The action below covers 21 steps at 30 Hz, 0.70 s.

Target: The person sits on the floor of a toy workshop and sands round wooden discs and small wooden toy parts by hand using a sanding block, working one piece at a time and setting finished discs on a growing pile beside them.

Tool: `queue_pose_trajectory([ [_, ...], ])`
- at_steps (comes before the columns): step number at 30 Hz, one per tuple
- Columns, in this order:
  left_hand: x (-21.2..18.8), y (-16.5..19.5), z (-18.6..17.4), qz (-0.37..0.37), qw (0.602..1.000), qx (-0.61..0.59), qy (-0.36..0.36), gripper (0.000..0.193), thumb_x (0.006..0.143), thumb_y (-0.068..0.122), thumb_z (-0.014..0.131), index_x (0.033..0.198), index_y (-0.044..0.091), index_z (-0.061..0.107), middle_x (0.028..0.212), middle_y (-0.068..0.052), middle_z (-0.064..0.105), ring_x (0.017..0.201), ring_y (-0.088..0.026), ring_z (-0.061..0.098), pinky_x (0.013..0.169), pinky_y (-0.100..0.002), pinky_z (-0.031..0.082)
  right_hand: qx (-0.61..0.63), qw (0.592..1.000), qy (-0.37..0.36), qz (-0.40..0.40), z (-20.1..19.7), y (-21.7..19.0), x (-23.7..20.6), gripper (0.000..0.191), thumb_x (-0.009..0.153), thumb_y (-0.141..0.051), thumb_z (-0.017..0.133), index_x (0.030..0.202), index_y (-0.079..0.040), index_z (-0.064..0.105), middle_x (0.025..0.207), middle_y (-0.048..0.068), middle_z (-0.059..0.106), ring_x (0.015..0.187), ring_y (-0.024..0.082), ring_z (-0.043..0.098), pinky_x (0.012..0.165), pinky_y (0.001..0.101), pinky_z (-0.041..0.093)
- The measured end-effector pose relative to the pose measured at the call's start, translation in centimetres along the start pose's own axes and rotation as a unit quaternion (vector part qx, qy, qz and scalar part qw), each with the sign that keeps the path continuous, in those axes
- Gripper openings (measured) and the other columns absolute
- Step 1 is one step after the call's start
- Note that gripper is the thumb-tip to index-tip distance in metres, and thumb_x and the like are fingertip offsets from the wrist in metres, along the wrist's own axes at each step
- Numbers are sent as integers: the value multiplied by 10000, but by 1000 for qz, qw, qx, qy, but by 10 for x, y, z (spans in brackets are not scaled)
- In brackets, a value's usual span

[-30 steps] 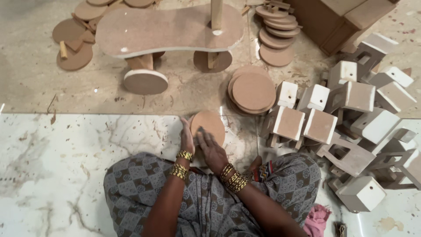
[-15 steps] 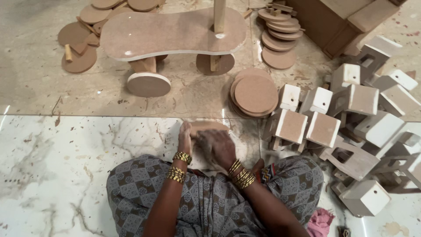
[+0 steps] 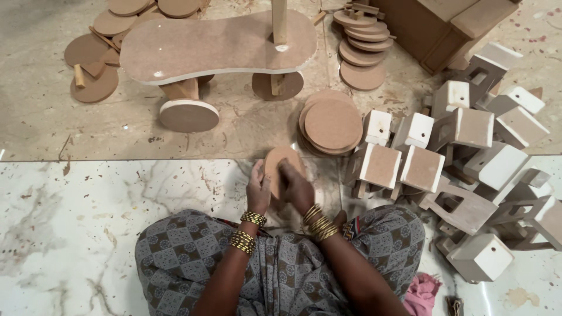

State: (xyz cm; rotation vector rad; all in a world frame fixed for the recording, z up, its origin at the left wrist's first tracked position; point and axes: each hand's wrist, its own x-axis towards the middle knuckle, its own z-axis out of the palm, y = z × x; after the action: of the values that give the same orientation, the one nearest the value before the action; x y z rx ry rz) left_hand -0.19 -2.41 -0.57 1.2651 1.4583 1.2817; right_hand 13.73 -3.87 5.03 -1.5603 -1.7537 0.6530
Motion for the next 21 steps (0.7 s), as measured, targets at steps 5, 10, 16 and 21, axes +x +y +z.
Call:
queue_pose_trajectory([
  [5, -4, 16, -14, -22, 995, 66, -69, 548, 984, 88, 565, 1516, 24, 448, 1396, -206, 652, 1253, -252, 669, 1017, -334, 541, -62, 994, 14, -91, 20, 15, -1, 582, 878, -121, 629, 1453, -99, 545, 1432, 243, 608, 1159, 383, 648, 864, 438, 577],
  [10, -5, 13, -6, -50, 994, 5, -95, 565, 905, 82, 665, 1411, -3, 430, 1246, -224, 692, 1122, -271, 722, 919, -344, 587, 24, 981, -66, 179, 15, 34, 14, 443, 1027, -176, 505, 1461, -118, 567, 1208, 180, 745, 1074, 337, 718, 918, 430, 554],
  [16, 6, -18, 0, 17, 997, -48, -58, 362, 928, 108, 646, 1243, -43, 552, 1094, -199, 734, 992, -277, 723, 816, -373, 586, 76, 997, 14, -26, 0, -1, -4, 373, 928, -115, 600, 1281, -144, 718, 1184, 144, 771, 1012, 295, 762, 853, 380, 599],
  [21, -11, -4, -10, 22, 997, 45, -56, 294, 937, 193, 676, 1137, -24, 672, 1032, -172, 762, 921, -240, 745, 772, -357, 572, 99, 987, 81, -93, -22, -19, 7, 391, 863, -162, 755, 1234, -80, 661, 1105, 140, 721, 965, 303, 734, 841, 375, 588],
])
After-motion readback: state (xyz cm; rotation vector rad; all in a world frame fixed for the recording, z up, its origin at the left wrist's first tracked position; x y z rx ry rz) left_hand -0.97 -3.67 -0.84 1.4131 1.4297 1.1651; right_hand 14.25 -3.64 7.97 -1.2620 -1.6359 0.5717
